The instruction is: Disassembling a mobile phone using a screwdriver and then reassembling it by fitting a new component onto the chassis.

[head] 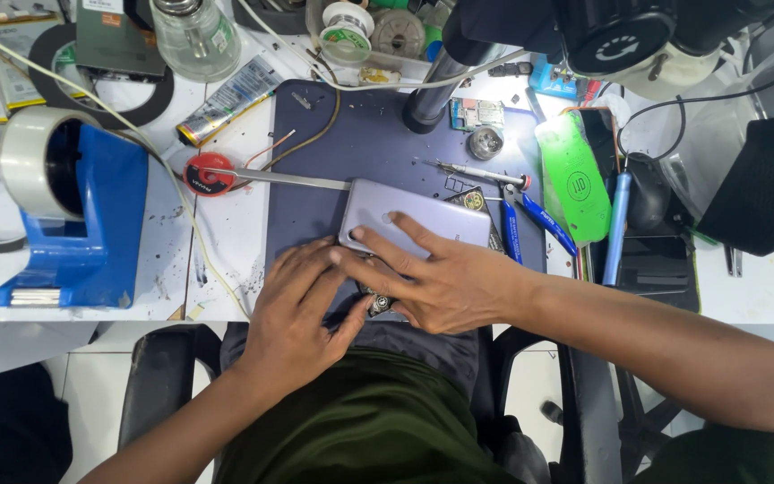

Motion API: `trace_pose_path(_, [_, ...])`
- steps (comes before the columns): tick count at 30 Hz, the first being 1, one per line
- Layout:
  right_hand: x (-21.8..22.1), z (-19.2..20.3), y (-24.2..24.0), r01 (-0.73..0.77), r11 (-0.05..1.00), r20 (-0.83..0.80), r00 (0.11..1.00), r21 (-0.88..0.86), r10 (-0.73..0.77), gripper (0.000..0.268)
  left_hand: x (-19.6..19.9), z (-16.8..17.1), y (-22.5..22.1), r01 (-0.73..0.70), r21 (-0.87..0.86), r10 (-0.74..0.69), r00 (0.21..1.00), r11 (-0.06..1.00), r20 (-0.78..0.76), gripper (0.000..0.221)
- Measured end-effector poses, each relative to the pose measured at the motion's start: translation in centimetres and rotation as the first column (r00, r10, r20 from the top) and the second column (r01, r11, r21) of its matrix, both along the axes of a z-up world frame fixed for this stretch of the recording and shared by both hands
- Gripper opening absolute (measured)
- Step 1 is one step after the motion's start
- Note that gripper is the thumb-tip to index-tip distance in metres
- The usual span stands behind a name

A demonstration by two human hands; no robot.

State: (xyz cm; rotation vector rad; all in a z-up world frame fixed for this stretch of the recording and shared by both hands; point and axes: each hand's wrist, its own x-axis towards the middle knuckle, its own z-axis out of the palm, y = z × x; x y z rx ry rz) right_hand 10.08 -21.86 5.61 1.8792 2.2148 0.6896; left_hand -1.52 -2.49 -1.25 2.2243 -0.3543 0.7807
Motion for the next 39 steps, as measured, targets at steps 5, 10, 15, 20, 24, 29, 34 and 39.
trace_pose_path(5, [-0.1,-0.7,-0.7,0.115,0.992,-0.216,0.971,0.050,-0.102,0.041,0.2,0.5,0.2,0.017,0.005,-0.017,1.000,1.000,-0.010,0.037])
trace_pose_path(10, [-1.2,-2.6,-1.6,0.296,0.946,-0.493,0.847,0.130,-0.197,0.052,-0.5,0.1,0.1,0.003,-0.072,-0.008,0.997,0.997,-0.072,0.036])
trace_pose_path(15, [-2.1,-3.0,-1.1,0.389,0.908,-0.582,0.779,0.158,-0.233,0.053,0.0,1.3,0.1,0.039,-0.046,-0.040,0.998,0.998,-0.040,0.035])
trace_pose_path(20, [-4.0,-3.4,-0.9,0.422,0.898,-0.550,0.783,0.125,-0.291,0.055,-0.3,0.2,0.0,0.029,-0.055,-0.034,0.996,0.998,-0.078,0.035])
trace_pose_path(24, [-4.0,-1.4,-1.7,0.482,0.876,-0.677,0.633,-0.036,-0.376,0.055,-0.2,1.3,0.2,0.046,0.037,-0.047,0.999,0.998,0.010,0.029])
trace_pose_path(29, [-1.1,0.8,-3.8,0.619,0.778,-0.726,0.487,-0.104,-0.485,0.067,-0.1,1.3,0.4,0.044,-0.003,-0.044,0.999,0.999,-0.019,0.024])
trace_pose_path(34, [-0.6,1.2,-4.2,0.659,0.733,-0.753,0.396,-0.166,-0.526,0.072,0.3,1.7,1.1,-0.010,-0.073,0.004,0.997,0.997,-0.075,0.017])
trace_pose_path(39, [-2.4,0.4,-3.7,0.691,0.720,-0.767,0.429,-0.061,-0.477,0.082,0.7,1.6,1.9,-0.113,-0.059,0.113,0.994,0.992,0.001,0.012])
